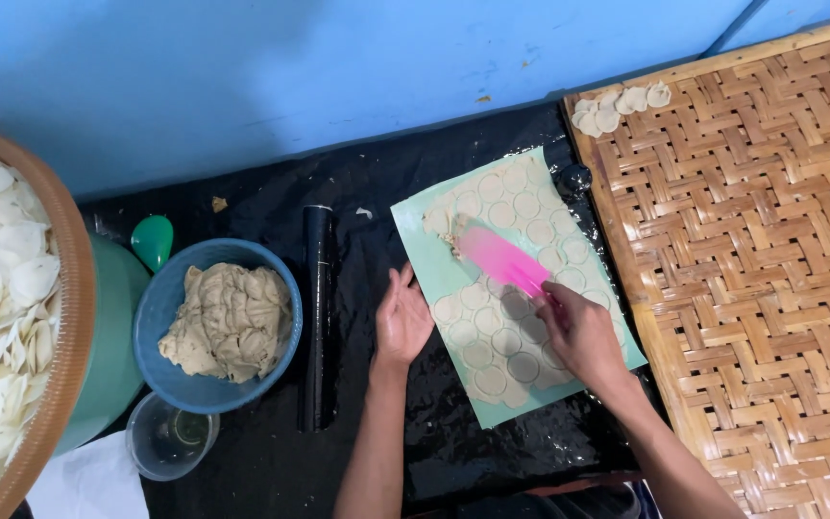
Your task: Manually scraping and separating circular dough shapes from a template onto a woven tray for drying.
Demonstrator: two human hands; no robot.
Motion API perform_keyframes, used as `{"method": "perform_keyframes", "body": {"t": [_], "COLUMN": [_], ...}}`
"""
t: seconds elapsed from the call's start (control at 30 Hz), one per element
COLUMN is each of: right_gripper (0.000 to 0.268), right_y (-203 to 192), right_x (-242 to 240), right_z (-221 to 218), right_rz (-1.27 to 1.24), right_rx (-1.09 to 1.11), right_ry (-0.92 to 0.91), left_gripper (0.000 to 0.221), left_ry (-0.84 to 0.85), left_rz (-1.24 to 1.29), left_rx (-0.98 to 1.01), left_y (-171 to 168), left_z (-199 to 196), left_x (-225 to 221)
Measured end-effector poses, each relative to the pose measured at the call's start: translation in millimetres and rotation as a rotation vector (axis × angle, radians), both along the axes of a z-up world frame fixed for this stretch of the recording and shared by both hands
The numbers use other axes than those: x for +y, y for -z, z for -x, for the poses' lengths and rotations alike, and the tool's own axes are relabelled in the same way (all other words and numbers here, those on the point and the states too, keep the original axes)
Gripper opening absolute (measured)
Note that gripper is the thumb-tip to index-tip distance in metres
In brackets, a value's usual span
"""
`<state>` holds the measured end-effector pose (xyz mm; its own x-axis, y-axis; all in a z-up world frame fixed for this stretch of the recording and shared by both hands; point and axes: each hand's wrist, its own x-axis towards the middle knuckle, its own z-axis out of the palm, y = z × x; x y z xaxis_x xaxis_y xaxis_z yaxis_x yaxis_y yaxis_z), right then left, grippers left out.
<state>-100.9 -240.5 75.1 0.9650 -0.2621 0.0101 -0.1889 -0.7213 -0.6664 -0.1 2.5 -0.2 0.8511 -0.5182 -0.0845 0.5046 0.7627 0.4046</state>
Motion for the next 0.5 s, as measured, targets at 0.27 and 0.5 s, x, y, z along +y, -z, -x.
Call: {"method": "perform_keyframes", "body": {"t": [0.27, 0.5], "right_gripper": [0.03, 0.033], "right_y": [-17, -41], "right_x": [-6, 9], "right_z": [12, 45], "right_rz": [0.004, 0.043], "right_rx": [0.033, 0.312], "right_ry": [0.075, -0.003], "left_gripper": [0.048, 0.047], "left_ry": [0.025, 0.032], "left_rz": [-0.167, -0.123], "left_rx": [-0.046, 0.003], "left_y": [-9, -4], "left_z": [0, -2], "left_x": [-1, -2]}}
